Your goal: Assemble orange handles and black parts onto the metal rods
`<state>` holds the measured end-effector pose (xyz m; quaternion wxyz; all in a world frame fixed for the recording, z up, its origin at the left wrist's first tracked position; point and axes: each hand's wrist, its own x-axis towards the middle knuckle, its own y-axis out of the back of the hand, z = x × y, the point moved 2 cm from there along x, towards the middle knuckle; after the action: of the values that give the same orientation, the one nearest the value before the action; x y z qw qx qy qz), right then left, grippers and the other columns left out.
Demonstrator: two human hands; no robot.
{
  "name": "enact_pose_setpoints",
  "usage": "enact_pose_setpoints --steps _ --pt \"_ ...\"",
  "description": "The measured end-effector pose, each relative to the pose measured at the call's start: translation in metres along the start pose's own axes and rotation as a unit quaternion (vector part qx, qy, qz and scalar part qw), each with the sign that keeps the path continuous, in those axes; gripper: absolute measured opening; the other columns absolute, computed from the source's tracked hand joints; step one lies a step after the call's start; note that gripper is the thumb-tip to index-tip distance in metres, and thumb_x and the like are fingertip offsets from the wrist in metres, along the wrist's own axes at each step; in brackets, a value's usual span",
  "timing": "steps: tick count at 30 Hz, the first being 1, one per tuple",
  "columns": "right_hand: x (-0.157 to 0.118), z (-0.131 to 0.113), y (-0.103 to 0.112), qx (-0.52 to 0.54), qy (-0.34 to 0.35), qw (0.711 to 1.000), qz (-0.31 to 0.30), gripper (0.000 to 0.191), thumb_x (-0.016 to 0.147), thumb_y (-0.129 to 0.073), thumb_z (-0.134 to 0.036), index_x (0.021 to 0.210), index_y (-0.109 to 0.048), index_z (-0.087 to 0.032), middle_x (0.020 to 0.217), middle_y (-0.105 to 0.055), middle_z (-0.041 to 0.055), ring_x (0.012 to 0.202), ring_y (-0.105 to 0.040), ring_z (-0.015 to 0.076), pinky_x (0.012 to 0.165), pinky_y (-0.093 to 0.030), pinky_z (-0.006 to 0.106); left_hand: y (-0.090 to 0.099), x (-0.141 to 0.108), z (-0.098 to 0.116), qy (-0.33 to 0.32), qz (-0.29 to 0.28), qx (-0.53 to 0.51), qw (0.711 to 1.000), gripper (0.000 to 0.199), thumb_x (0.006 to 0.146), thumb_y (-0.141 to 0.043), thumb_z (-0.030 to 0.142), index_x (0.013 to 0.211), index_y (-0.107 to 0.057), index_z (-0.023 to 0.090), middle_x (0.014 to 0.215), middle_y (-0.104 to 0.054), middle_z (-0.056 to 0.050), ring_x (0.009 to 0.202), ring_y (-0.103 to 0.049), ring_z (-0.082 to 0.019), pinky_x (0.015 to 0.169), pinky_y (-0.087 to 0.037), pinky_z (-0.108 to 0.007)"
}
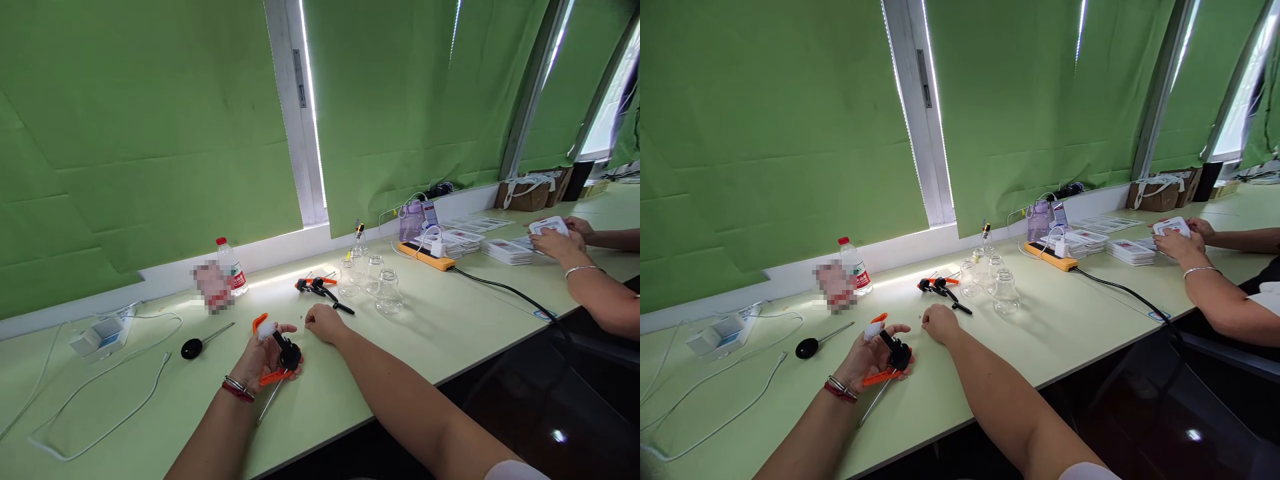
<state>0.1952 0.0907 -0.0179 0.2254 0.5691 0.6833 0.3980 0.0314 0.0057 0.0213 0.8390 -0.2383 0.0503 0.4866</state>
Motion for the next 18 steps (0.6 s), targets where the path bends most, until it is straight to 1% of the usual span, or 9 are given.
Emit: enact_pose_setpoints --steps 2,6,9,12,13,15,16,18 --pt "0.001 -0.001 -0.001 0.0 -0.006 1.0 -0.014 0.006 0.076 -0.064 -0.02 0.078 -0.07 -0.019 0.085 -0.065 0.0045 0.077 -0.056 0.0152 0.061 -0.036 0.024 0.002 0.002 -0.001 0.003 0.004 0.004 1.0 0.053 0.076 -0.041 0.059 0.112 -0.042 0.02 0.073 -0.067 -0.009 0.064 -0.066 -0.031 0.058 -0.044 -0.038" --pt "0.001 -0.003 -0.001 0.001 -0.004 0.999 -0.034 0.003 0.073 -0.066 -0.018 0.072 -0.068 -0.017 0.077 -0.065 0.0045 0.071 -0.055 0.0146 0.059 -0.035 0.024 0.006 0.004 0.0 0.003 -0.001 0.005 1.0 0.054 0.077 -0.04 0.061 0.114 -0.04 0.021 0.078 -0.067 -0.011 0.067 -0.066 -0.032 0.059 -0.044 -0.038" --pt "-0.002 -0.004 0.001 0.011 0.013 0.999 -0.033 0.005 0.072 -0.065 -0.016 0.068 -0.066 -0.016 0.077 -0.065 0.0052 0.071 -0.054 0.0145 0.059 -0.035 0.025 0.006 0.003 0.001 0.005 -0.004 0.005 1.0 0.056 0.077 -0.04 0.062 0.115 -0.039 0.022 0.08 -0.067 -0.011 0.067 -0.066 -0.031 0.06 -0.044 -0.038" --pt "-0.006 -0.005 0.003 0.03 0.031 0.999 -0.017 0.004 0.073 -0.062 -0.016 0.073 -0.066 -0.016 0.08 -0.065 0.0049 0.073 -0.054 0.014 0.061 -0.037 0.024 0.005 0.002 0.001 0.005 -0.009 0.01 1.0 0.055 0.077 -0.04 0.062 0.116 -0.039 0.022 0.081 -0.067 -0.01 0.067 -0.066 -0.03 0.061 -0.044 -0.038" --pt "-0.007 -0.007 0.004 0.058 0.033 0.998 -0.011 0.005 0.074 -0.061 -0.017 0.076 -0.066 -0.016 0.08 -0.065 0.0045 0.072 -0.054 0.0133 0.06 -0.037 0.024 0.004 0.002 0.001 0.005 -0.01 0.013 1.0 0.054 0.077 -0.04 0.061 0.116 -0.038 0.023 0.08 -0.067 -0.009 0.067 -0.066 -0.03 0.061 -0.044 -0.038" --pt "-0.009 -0.01 0.005 0.175 0.028 0.984 -0.007 0.009 0.073 -0.062 -0.019 0.08 -0.066 -0.016 0.074 -0.063 0.0028 0.064 -0.054 0.0117 0.057 -0.039 0.023 0.003 0.002 0.001 0.006 -0.008 0.02 1.0 0.052 0.078 -0.039 0.06 0.116 -0.038 0.024 0.078 -0.067 -0.008 0.067 -0.066 -0.029 0.061 -0.045 -0.038" --pt "-0.011 -0.012 0.005 0.256 0.024 0.966 -0.014 0.011 0.071 -0.063 -0.021 0.081 -0.065 -0.015 0.069 -0.062 0.0016 0.06 -0.053 0.011 0.056 -0.04 0.023 0.003 0.002 0.0 0.007 -0.007 0.022 1.0 0.051 0.078 -0.039 0.06 0.116 -0.038 0.024 0.076 -0.067 -0.008 0.066 -0.066 -0.028 0.06 -0.045 -0.038" --pt "-0.013 -0.018 0.006 0.407 0.027 0.912 -0.042 0.017 0.068 -0.067 -0.025 0.081 -0.066 -0.014 0.06 -0.058 -0.0007 0.054 -0.051 0.0104 0.055 -0.04 0.025 0.003 0.003 0.0 0.004 0.0 0.012 1.0 0.05 0.078 -0.042 0.058 0.115 -0.04 0.024 0.072 -0.066 -0.007 0.062 -0.065 -0.028 0.059 -0.044 -0.037"
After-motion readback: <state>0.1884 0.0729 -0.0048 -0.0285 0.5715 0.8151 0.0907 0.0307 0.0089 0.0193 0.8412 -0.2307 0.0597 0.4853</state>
